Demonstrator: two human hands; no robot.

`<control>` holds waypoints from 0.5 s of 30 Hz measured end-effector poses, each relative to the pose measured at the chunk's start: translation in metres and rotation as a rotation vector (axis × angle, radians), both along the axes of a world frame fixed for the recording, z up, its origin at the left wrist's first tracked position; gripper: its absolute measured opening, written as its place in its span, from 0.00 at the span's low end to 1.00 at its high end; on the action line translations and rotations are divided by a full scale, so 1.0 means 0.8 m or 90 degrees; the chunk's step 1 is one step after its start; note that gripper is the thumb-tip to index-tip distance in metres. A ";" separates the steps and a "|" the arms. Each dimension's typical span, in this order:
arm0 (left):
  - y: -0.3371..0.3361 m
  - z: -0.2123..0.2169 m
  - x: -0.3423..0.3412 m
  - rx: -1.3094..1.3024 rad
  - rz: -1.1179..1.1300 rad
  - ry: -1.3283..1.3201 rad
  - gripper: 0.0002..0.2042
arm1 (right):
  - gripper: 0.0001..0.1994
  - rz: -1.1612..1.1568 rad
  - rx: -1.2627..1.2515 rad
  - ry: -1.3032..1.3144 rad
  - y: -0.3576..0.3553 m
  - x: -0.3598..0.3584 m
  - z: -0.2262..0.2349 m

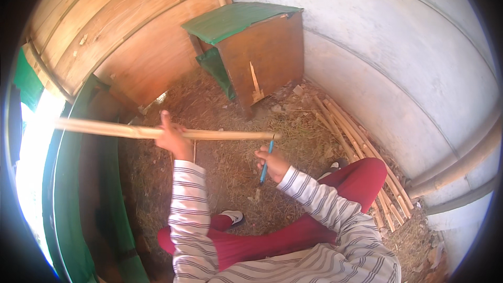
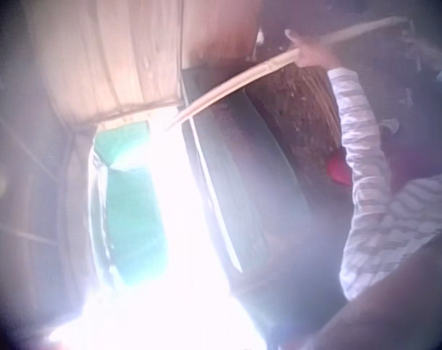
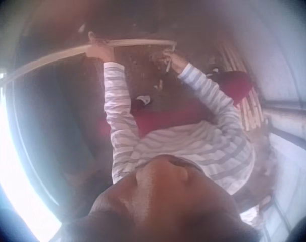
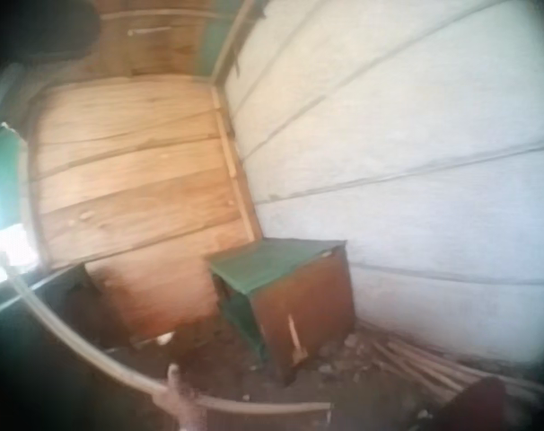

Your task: The person sits on the ground and uses a knife to sharpen a long wooden stick. They hold the stick with one hand and scrape the blade along its length to create a pointed tip. The person then uses a blue utility knife to further refine the point of the stick.

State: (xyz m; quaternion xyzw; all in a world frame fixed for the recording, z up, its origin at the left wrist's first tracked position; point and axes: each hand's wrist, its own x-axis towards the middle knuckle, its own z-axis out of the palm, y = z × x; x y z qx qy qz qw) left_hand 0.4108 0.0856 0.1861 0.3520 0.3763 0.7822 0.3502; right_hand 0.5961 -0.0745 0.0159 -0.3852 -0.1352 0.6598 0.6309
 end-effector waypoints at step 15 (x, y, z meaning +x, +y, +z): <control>0.001 0.151 -0.111 0.083 0.043 1.061 0.10 | 0.23 -0.065 0.112 -0.449 -0.046 0.073 0.072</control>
